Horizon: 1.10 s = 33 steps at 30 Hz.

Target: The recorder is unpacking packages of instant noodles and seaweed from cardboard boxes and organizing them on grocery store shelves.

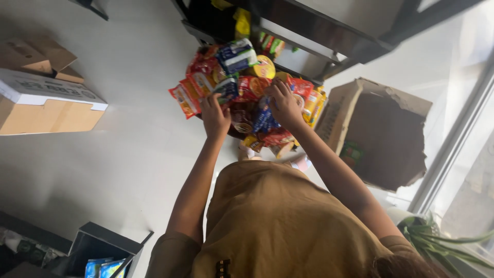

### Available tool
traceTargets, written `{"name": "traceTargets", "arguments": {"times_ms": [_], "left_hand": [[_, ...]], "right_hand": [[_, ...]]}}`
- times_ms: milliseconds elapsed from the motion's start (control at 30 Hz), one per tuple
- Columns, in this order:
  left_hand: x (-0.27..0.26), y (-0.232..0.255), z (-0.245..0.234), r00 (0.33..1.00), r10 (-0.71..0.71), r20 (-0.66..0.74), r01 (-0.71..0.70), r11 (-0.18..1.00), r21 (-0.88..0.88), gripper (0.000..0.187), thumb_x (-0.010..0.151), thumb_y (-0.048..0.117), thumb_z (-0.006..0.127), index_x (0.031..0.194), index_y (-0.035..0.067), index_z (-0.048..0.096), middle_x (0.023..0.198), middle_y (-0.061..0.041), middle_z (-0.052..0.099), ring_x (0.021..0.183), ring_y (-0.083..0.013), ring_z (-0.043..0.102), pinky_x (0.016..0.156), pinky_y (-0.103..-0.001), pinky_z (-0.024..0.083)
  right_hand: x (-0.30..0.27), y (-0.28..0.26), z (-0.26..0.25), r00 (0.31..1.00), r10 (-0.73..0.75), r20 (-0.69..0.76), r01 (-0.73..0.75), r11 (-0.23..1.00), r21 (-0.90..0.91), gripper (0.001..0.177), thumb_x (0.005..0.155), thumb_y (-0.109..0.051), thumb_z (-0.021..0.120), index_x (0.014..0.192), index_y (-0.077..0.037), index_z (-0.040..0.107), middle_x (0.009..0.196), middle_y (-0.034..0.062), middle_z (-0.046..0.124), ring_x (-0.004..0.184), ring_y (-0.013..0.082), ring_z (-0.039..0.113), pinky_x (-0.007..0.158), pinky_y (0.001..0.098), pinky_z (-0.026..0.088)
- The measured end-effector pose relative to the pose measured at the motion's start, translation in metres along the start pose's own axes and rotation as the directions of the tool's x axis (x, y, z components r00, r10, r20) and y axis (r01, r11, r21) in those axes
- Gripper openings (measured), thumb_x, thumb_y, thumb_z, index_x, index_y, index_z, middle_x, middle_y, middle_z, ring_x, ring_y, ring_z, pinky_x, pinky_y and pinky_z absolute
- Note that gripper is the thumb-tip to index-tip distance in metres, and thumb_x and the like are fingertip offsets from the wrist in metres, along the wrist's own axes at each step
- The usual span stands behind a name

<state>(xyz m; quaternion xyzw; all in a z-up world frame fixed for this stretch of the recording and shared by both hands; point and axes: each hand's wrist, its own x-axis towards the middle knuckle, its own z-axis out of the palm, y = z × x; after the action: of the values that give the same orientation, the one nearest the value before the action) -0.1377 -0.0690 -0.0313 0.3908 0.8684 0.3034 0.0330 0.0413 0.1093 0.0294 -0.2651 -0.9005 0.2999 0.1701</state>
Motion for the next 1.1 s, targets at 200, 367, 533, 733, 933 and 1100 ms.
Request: {"name": "traceTargets", "arguments": {"times_ms": [200,367,533,733,933,1100], "left_hand": [[0.031,-0.026,0.001,0.989,0.106,0.105,-0.099,0.992,-0.072,0.073,0.077,0.017,0.083,0.137,0.006,0.044,0.134,-0.02,0.048,0.128,-0.0412,0.046,0.103,-0.055,0.045],[0.052,-0.04,0.015,0.982,0.165,0.09,-0.154,0.981,-0.116,0.055,0.086,0.027,0.081,0.127,0.008,0.049,0.125,-0.019,0.051,0.121,-0.0395,0.049,0.093,-0.055,0.047],[0.067,-0.069,0.054,0.991,0.039,0.13,-0.021,0.99,-0.139,0.033,0.093,0.023,0.071,0.119,0.008,0.055,0.119,-0.017,0.056,0.114,-0.0375,0.056,0.088,-0.051,0.053],[0.102,-0.069,0.083,0.957,-0.1,0.273,0.153,0.971,-0.181,0.038,0.102,0.035,0.064,0.122,0.004,0.056,0.117,-0.017,0.063,0.108,-0.0335,0.066,0.088,-0.048,0.057],[0.14,-0.047,0.104,0.914,-0.241,0.326,0.225,0.97,0.087,0.078,0.091,0.066,0.062,0.132,0.001,0.052,0.131,-0.025,0.056,0.121,-0.0479,0.055,0.087,-0.058,0.053],[0.154,-0.036,0.107,0.882,-0.362,0.301,0.312,0.928,0.202,0.062,0.087,0.049,0.075,0.134,0.013,0.056,0.145,-0.022,0.048,0.132,-0.0461,0.046,0.104,-0.057,0.046]], "right_hand": [[0.074,-0.025,0.037,0.998,-0.017,0.066,0.026,0.992,-0.127,0.05,0.086,-0.004,0.064,0.135,-0.007,0.055,0.131,0.0215,0.05,0.124,0.0418,0.051,0.092,0.0514,0.053],[0.109,0.007,0.087,0.975,-0.199,0.094,0.217,0.794,-0.568,0.072,0.084,-0.006,0.067,0.151,-0.024,0.049,0.154,0.0184,0.038,0.133,0.0436,0.048,0.102,0.0524,0.052],[0.131,-0.013,0.087,0.986,-0.088,0.143,0.151,0.842,-0.518,0.09,0.074,-0.015,0.075,0.155,-0.031,0.039,0.158,0.0245,0.027,0.132,0.0555,0.041,0.095,0.0608,0.051],[0.116,0.004,0.096,0.955,0.254,0.156,-0.205,0.94,-0.273,0.072,0.097,-0.009,0.064,0.157,-0.036,0.035,0.163,0.0218,0.027,0.133,0.048,0.048,0.095,0.0538,0.053],[0.082,0.013,0.088,0.953,0.279,-0.115,-0.241,0.933,0.267,0.065,0.1,0.005,0.048,0.16,-0.019,0.037,0.153,0.0222,0.048,0.139,0.0348,0.054,0.107,0.0425,0.054],[0.066,0.015,0.071,0.882,0.47,0.033,-0.402,0.715,0.572,0.052,0.11,-0.008,0.048,0.159,-0.014,0.033,0.132,0.0192,0.059,0.106,0.0213,0.054,0.089,0.0325,0.05]]}}
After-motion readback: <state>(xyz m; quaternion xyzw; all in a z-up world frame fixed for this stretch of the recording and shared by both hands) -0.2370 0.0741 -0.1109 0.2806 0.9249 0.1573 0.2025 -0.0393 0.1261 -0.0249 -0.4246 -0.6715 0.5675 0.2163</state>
